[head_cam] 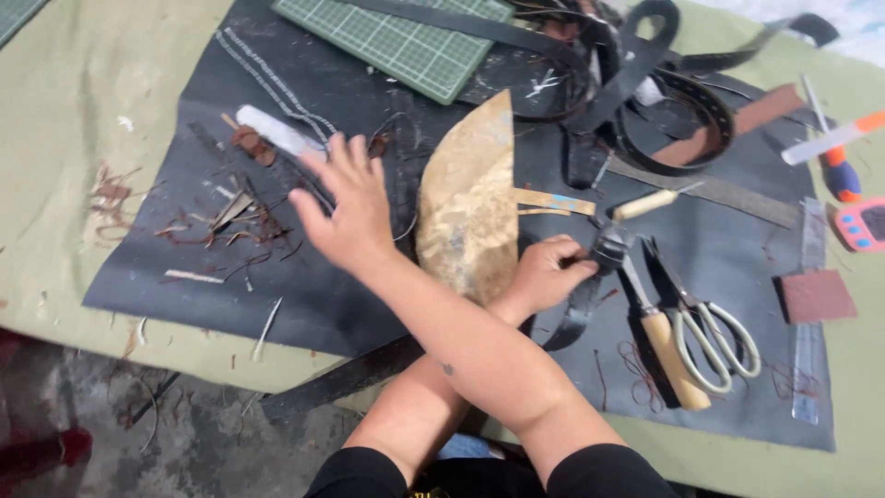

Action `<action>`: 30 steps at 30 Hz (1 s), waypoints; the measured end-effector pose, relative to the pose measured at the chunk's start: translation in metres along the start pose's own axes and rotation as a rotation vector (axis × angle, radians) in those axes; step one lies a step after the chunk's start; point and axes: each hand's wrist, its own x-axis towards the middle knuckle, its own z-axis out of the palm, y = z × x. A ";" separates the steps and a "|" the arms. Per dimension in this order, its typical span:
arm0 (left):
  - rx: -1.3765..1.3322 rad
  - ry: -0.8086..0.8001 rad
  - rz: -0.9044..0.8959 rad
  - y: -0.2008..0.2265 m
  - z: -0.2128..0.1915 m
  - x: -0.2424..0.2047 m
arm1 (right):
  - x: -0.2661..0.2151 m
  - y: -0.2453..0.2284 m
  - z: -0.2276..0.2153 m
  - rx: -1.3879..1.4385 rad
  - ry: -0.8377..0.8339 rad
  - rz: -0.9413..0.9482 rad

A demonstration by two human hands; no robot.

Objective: Sorting through various leather scraps and straps on a workbench to select and assemble a strap with a metal buckle.

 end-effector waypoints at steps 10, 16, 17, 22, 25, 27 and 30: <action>-0.310 0.201 -0.099 -0.020 -0.025 0.016 | 0.096 -0.040 -0.263 0.110 0.044 -0.292; -0.132 0.140 -0.345 0.030 -0.034 0.015 | 0.156 0.149 -0.283 -0.390 -0.188 0.367; -0.134 0.131 -0.341 0.035 -0.034 0.015 | 0.158 0.167 -0.280 -0.398 -0.181 0.368; -0.146 0.102 -0.420 0.051 -0.036 0.013 | 0.184 0.223 -0.257 -0.221 -0.212 0.785; -0.488 0.157 -0.373 0.023 -0.027 0.011 | 0.201 0.237 -0.236 0.033 -0.179 0.979; -0.528 0.168 -0.351 0.017 -0.023 0.011 | 0.208 0.262 -0.223 0.119 -0.139 1.034; -0.559 0.180 -0.330 0.009 -0.022 0.010 | 0.220 0.242 -0.228 0.311 -0.063 1.102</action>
